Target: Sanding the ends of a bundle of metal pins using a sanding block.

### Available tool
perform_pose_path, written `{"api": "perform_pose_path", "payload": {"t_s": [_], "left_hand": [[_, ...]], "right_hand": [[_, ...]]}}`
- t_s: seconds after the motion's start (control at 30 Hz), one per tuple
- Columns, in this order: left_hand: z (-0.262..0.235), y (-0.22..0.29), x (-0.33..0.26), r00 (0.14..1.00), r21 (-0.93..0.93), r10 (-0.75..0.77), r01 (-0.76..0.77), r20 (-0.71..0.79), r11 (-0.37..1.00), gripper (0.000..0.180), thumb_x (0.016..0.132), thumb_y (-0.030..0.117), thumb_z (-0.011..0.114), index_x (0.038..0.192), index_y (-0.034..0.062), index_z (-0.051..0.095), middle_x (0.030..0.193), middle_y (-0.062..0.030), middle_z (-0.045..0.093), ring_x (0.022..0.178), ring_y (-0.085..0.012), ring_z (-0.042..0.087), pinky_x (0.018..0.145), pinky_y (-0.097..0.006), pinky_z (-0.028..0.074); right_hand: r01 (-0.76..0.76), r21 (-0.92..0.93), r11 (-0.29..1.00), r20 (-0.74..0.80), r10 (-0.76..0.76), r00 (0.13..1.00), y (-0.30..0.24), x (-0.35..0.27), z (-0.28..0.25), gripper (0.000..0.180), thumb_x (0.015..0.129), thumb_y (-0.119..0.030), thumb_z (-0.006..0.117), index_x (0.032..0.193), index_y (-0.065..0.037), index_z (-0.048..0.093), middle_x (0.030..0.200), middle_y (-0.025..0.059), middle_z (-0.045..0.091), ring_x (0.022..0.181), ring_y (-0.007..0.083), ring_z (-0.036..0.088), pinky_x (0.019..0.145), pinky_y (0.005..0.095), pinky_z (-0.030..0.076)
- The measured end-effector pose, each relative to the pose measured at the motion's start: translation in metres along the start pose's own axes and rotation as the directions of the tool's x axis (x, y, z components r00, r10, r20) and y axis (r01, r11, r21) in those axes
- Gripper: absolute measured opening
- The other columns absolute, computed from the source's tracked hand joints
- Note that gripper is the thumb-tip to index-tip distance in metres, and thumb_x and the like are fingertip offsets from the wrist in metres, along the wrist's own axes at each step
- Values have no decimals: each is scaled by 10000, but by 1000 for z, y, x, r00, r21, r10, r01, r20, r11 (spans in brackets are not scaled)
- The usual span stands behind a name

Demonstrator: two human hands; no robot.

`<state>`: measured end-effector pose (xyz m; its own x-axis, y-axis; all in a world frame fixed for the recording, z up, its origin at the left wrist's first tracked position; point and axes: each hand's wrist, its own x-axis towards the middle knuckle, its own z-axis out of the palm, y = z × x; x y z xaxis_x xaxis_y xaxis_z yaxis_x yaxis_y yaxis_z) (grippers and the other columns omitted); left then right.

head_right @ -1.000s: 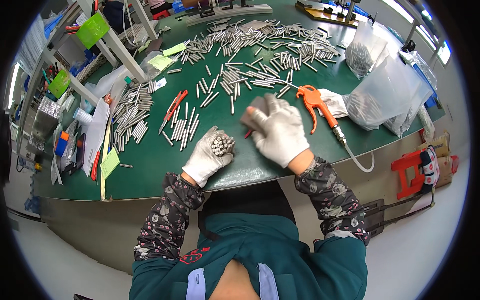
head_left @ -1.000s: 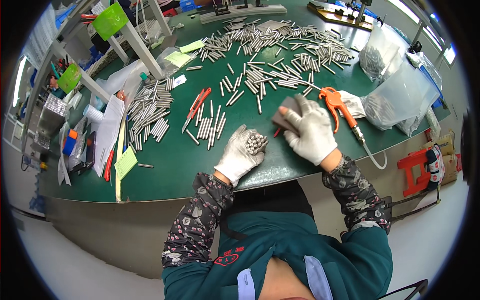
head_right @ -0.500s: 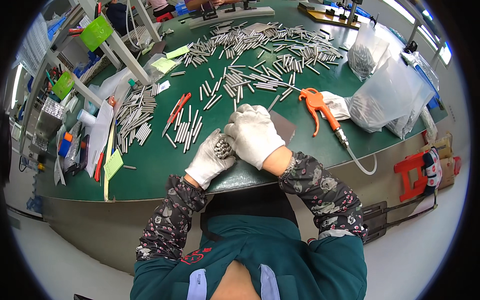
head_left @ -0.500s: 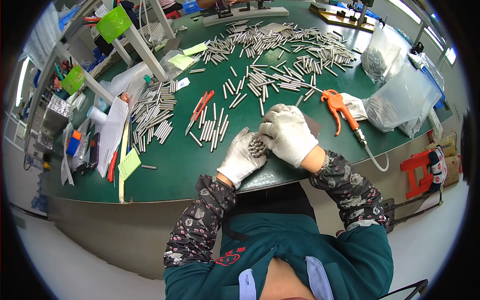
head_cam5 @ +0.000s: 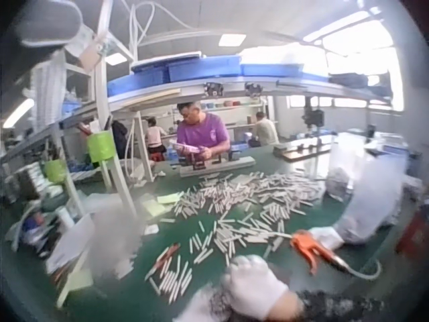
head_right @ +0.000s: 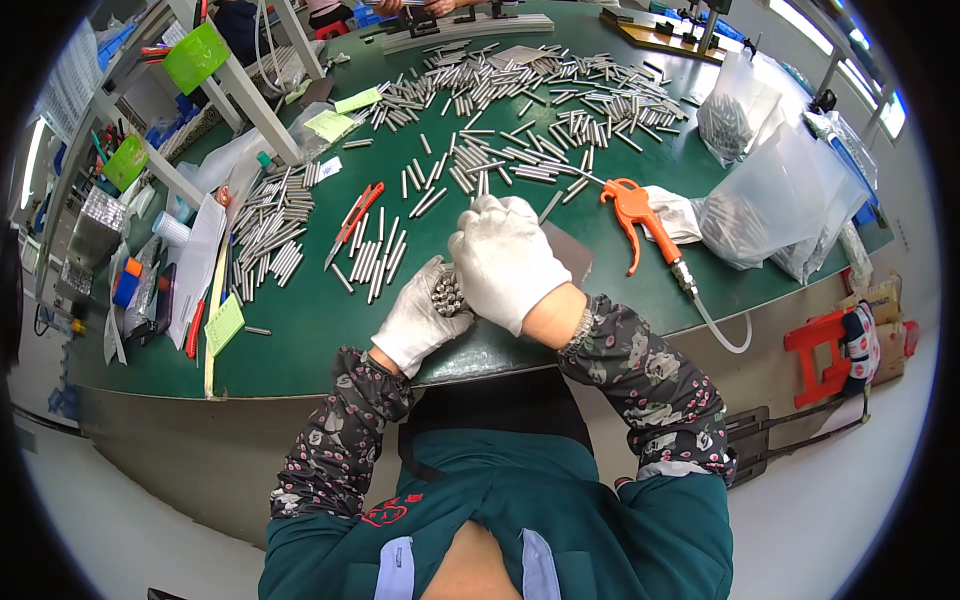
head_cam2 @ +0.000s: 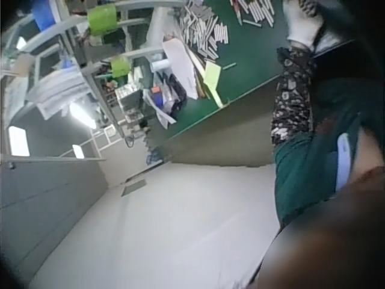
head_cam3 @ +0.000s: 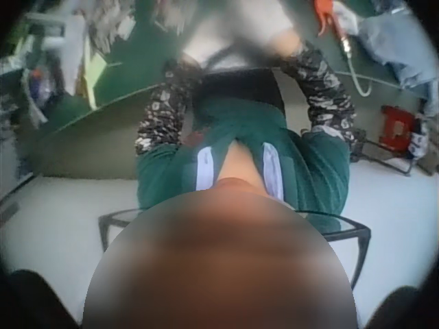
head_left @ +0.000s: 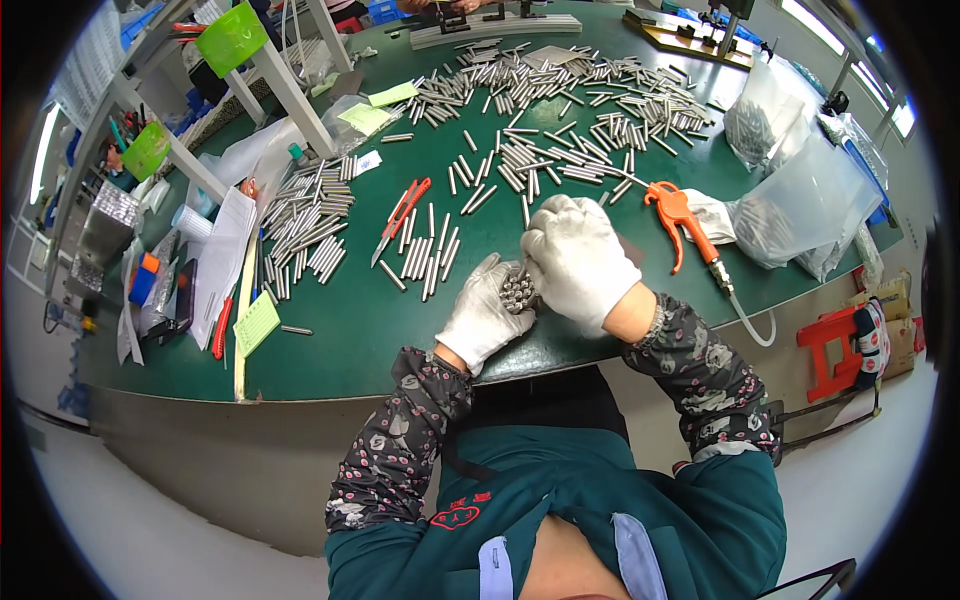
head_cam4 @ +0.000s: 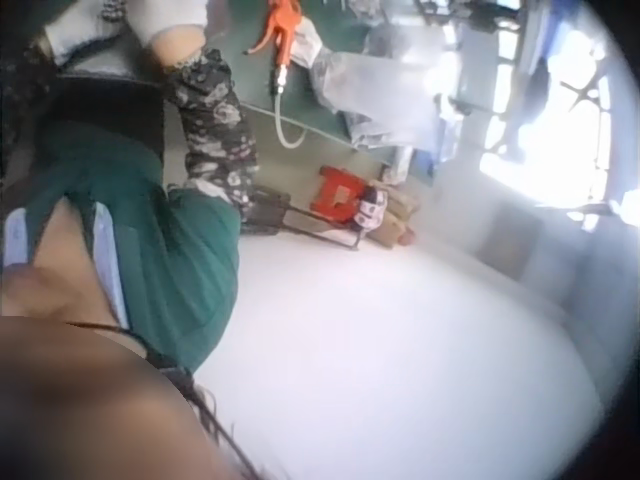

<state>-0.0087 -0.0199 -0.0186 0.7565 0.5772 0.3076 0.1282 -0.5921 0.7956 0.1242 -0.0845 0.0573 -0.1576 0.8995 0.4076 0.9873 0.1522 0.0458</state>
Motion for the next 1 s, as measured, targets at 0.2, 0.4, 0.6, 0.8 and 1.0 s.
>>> {"api": "perform_pose_path", "payload": {"t_s": [0.2, 0.4, 0.6, 0.8, 1.0], "left_hand": [[-3, 0, -1, 998, 11, 46, -47, 36, 999, 291, 662, 119, 618, 944, 70, 565, 885, -41, 611, 878, -178, 568, 1046, -358, 230], [-3, 6, -2, 995, -171, -80, 88, 53, 981, 380, 625, 78, 669, 981, 37, 542, 850, -23, 587, 853, -157, 554, 1057, -338, 215], [4, -16, -1, 998, -11, -23, 24, 63, 1000, 380, 642, 94, 656, 1000, 35, 542, 878, -36, 604, 873, -164, 565, 1039, -349, 251], [8, -13, -1, 997, 44, 70, -68, -34, 997, 398, 654, 138, 668, 1025, 67, 542, 953, -85, 601, 945, -241, 556, 985, -361, 329], [10, -10, 1, 995, -11, 67, -68, -72, 998, 382, 664, 145, 661, 1028, 95, 557, 947, -124, 597, 963, -298, 541, 891, -355, 417]], "right_hand": [[-86, 255, 963, -48, 101, 994, 12, -9, -12, 154, 688, -196, 603, 765, -63, 590, 799, 80, 571, 853, 263, 524, 729, 377, 398], [-365, -4, 931, 130, 362, 923, 31, -58, -5, 717, 678, -440, 609, 1253, -61, 408, 1247, 253, 385, 1146, 370, 389, 919, 438, 323], [-325, 68, 943, -2, 326, 945, 30, -67, 8, 564, 662, -293, 654, 1189, -157, 504, 1242, 234, 384, 1109, 364, 408, 894, 432, 346], [13, 159, 987, -183, 17, 983, -12, -39, -16, 545, 612, -206, 659, 1139, -148, 534, 1200, 228, 416, 1006, 351, 474, 815, 417, 375], [-106, 58, 993, -119, 112, 987, -18, 8, -23, 317, 702, -197, 569, 1007, -124, 620, 1087, 187, 490, 921, 312, 495, 751, 387, 388]]}}
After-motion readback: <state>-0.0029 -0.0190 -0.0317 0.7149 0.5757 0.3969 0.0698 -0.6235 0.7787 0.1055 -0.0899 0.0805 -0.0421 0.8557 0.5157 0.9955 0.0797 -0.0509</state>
